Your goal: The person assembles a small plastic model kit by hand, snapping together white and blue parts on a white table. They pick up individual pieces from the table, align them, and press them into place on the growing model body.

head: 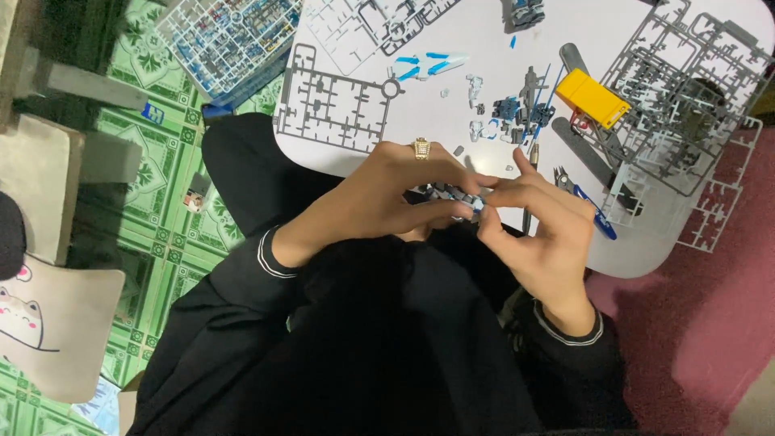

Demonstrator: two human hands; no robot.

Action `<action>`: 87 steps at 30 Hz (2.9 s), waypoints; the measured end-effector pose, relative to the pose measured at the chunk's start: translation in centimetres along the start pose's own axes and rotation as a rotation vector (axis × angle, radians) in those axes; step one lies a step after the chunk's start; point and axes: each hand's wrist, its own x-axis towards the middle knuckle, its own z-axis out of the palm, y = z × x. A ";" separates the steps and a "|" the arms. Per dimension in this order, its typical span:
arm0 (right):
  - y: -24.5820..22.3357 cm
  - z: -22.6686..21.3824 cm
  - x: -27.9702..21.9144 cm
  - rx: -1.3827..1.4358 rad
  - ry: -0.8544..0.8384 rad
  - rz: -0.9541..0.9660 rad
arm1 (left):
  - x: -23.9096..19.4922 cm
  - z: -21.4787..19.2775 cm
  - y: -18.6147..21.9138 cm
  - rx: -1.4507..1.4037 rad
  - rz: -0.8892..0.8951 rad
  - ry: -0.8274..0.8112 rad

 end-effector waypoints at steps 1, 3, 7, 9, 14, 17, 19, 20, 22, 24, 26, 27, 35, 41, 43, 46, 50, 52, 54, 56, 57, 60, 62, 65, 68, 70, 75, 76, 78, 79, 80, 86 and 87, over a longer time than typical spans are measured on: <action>-0.1 0.3 -0.1 -0.002 -0.005 0.001 | -0.1 0.0 0.1 -0.004 0.000 0.004; -0.1 0.8 -0.4 -0.074 0.056 -0.059 | -0.3 0.0 0.1 -0.051 -0.021 0.015; -0.6 0.5 -0.5 -0.177 0.049 -0.127 | -1.0 -0.1 -0.4 0.161 0.121 0.063; -0.5 -0.2 -0.7 -0.034 -0.037 -0.091 | -1.4 0.0 -1.3 0.458 0.382 0.102; -0.5 -0.9 -0.5 -0.013 -0.112 -0.026 | -1.5 -0.4 -0.2 0.668 0.552 0.099; -0.9 -1.3 -0.2 -0.012 -0.153 -0.014 | -1.5 -0.3 -0.3 0.685 0.622 0.084; -1.1 -1.4 0.1 0.010 -0.180 -0.017 | -1.5 -0.3 -0.3 0.702 0.674 0.093; -1.2 -1.4 0.1 0.018 -0.186 -0.017 | -1.5 -0.3 -0.1 0.706 0.690 0.084; -1.4 -1.3 0.0 0.027 -0.197 -0.015 | -1.7 -0.3 0.2 0.709 0.701 0.078; -1.6 -1.0 -0.1 0.032 -0.169 -0.031 | -1.8 -0.5 0.3 0.749 0.733 0.066; -1.4 -0.7 -0.7 0.066 -0.162 0.028 | -2.1 -0.5 0.5 0.730 0.732 0.063; -1.3 -0.5 -0.9 0.101 -0.155 0.087 | -2.2 -0.5 0.6 0.711 0.731 0.059; -1.4 -0.2 -0.7 0.284 -0.205 0.181 | -2.2 -0.8 1.5 0.743 0.745 0.030; -0.8 -0.1 -1.3 0.459 -0.243 0.296 | -2.6 -0.8 1.6 0.804 0.755 0.001; -0.8 0.0 -1.3 0.500 -0.249 0.337 | -2.7 -0.7 1.3 0.853 0.771 0.001; -0.9 0.1 -1.3 0.431 -0.243 0.297 | -2.8 -0.8 1.1 0.855 0.777 -0.016; -0.3 0.1 -1.6 0.486 -0.246 0.315 | -2.8 -0.9 1.1 0.836 0.796 -0.023; -0.3 0.0 -1.6 0.524 -0.243 0.349 | -2.8 -0.9 1.0 0.845 0.803 -0.025; -0.7 -0.1 -1.3 0.361 -0.214 0.222 | -2.9 -1.0 0.9 0.874 0.778 -0.025; -0.9 0.1 -1.7 0.307 -0.167 0.201 | -2.9 -1.0 0.5 0.800 0.753 -0.013; -1.0 0.2 -1.9 0.252 -0.117 0.180 | -2.9 -1.0 0.3 0.725 0.730 -0.001; -0.1 0.4 -3.4 0.446 0.048 0.245 | -3.3 -0.5 -1.0 0.564 0.663 0.050; 0.2 0.4 -3.8 0.488 0.079 0.244 | -3.3 0.0 -1.7 0.437 0.593 0.110; 1.0 0.3 -4.2 0.463 0.138 0.177 | -3.8 0.9 -2.6 0.177 0.437 0.175; 0.7 0.1 -3.7 0.421 0.168 0.126 | -4.3 1.4 -3.0 -0.033 0.301 0.175; 0.5 0.2 -3.5 0.445 0.167 0.133 | -4.4 1.6 -3.4 -0.104 0.257 0.174; 1.2 1.4 -3.5 0.481 0.239 0.191 | -4.4 2.0 -4.7 -0.557 0.096 0.158; 1.9 1.9 -3.3 0.479 0.237 0.189 | -3.9 2.4 -5.4 -0.557 0.099 0.160; 3.2 2.9 -3.3 0.481 0.303 -0.012 | -3.2 3.6 -6.9 -0.676 0.337 0.323; 3.5 3.1 -3.0 0.479 0.301 -0.012 | -3.0 3.8 -7.5 -0.678 0.339 0.324; 3.8 3.4 -2.8 0.462 0.283 -0.005 | -2.8 4.1 -8.1 -0.771 0.284 0.365; 5.4 4.2 -2.5 0.495 0.271 0.033 | -2.5 3.9 -9.6 -0.950 0.115 0.434; 5.1 4.4 -2.9 0.483 0.288 0.054 | -2.9 4.1 -9.8 -0.992 0.051 0.435</action>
